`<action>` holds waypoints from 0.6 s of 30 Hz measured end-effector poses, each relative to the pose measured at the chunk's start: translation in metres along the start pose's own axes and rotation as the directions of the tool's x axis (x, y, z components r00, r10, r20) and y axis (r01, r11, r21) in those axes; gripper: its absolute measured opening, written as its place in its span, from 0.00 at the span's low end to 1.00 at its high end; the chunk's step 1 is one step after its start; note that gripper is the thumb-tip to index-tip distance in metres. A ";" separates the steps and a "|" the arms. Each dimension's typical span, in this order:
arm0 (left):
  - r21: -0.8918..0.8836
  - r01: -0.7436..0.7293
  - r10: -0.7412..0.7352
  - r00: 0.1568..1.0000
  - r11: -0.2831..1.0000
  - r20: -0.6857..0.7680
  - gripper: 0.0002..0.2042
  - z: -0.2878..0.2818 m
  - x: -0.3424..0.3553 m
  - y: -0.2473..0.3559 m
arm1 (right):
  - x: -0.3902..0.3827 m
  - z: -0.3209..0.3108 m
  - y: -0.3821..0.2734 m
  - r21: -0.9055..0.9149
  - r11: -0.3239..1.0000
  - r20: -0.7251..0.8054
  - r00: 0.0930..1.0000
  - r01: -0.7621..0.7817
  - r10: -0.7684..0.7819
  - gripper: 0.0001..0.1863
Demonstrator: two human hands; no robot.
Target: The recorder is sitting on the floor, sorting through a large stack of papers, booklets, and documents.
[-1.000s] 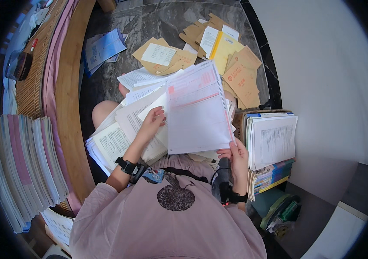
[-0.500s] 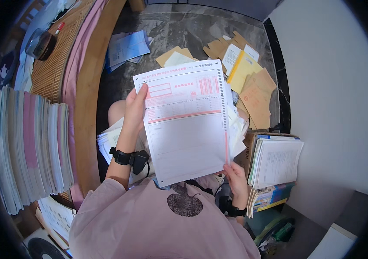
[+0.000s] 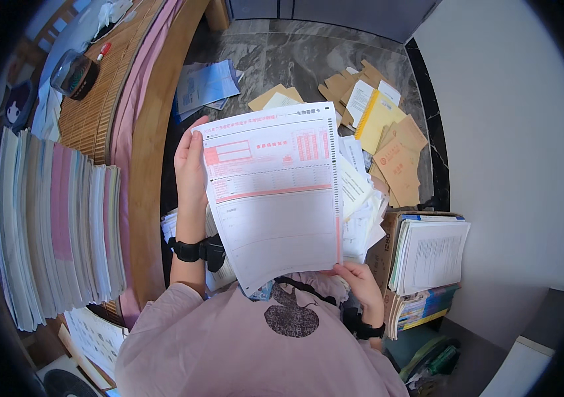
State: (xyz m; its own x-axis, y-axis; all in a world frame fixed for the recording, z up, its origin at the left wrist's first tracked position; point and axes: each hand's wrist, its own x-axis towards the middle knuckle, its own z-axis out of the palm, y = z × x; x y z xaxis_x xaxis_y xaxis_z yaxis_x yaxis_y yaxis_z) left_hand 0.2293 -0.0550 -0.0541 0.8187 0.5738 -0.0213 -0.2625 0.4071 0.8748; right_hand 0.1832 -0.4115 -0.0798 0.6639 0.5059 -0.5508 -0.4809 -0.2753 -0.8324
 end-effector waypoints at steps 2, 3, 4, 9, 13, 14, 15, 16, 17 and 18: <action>0.014 -0.013 0.013 1.000 1.000 -0.016 0.14 -0.001 0.001 0.000 | 0.000 0.003 -0.001 -0.036 0.999 -0.013 1.000 -0.009 0.009 0.11; 0.024 -0.027 0.027 1.000 0.999 -0.014 0.14 -0.001 0.001 0.000 | 0.001 0.004 0.000 -0.033 0.999 -0.013 1.000 -0.008 0.007 0.11; 0.033 -0.040 0.040 0.999 0.999 -0.013 0.14 -0.001 0.001 -0.001 | 0.001 0.005 0.001 -0.061 0.998 -0.014 1.000 -0.003 0.002 0.11; 0.049 -0.055 0.055 0.998 0.997 0.009 0.14 -0.001 0.003 -0.004 | 0.007 0.010 0.009 -0.161 0.986 -0.070 0.996 0.035 -0.047 0.10; 0.074 -0.046 0.047 0.999 0.996 -0.004 0.14 0.007 0.002 -0.003 | 0.012 0.011 0.014 -0.214 0.973 -0.095 0.990 0.081 -0.104 0.10; 0.079 -0.044 0.044 0.999 0.996 0.002 0.14 0.008 0.003 -0.004 | 0.014 0.013 0.012 -0.208 0.974 -0.108 0.987 0.092 -0.116 0.10; 0.085 -0.041 0.040 0.999 0.996 0.009 0.14 0.010 0.003 -0.004 | 0.015 0.014 0.010 -0.200 0.975 -0.111 0.987 0.092 -0.116 0.10; 0.088 -0.037 0.036 0.999 0.995 0.015 0.14 0.010 0.004 -0.005 | 0.017 0.017 0.009 -0.150 0.986 -0.143 0.985 0.075 -0.097 0.10; 0.090 -0.035 0.034 0.999 0.995 0.021 0.14 0.010 0.004 -0.006 | 0.019 0.019 0.008 -0.099 0.993 -0.175 0.982 0.060 -0.076 0.10; 0.075 -0.035 0.033 0.999 0.997 0.023 0.14 0.010 0.005 -0.008 | 0.020 0.019 0.009 -0.095 0.994 -0.178 0.981 0.060 -0.077 0.10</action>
State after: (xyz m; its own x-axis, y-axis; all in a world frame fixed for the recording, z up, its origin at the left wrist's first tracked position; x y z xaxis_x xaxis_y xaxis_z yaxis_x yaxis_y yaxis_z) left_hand 0.2405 -0.0619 -0.0561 0.8209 0.5707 0.0190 -0.2520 0.3322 0.9089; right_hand 0.1819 -0.3884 -0.0972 0.7902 0.3715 -0.4874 -0.3834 -0.3208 -0.8661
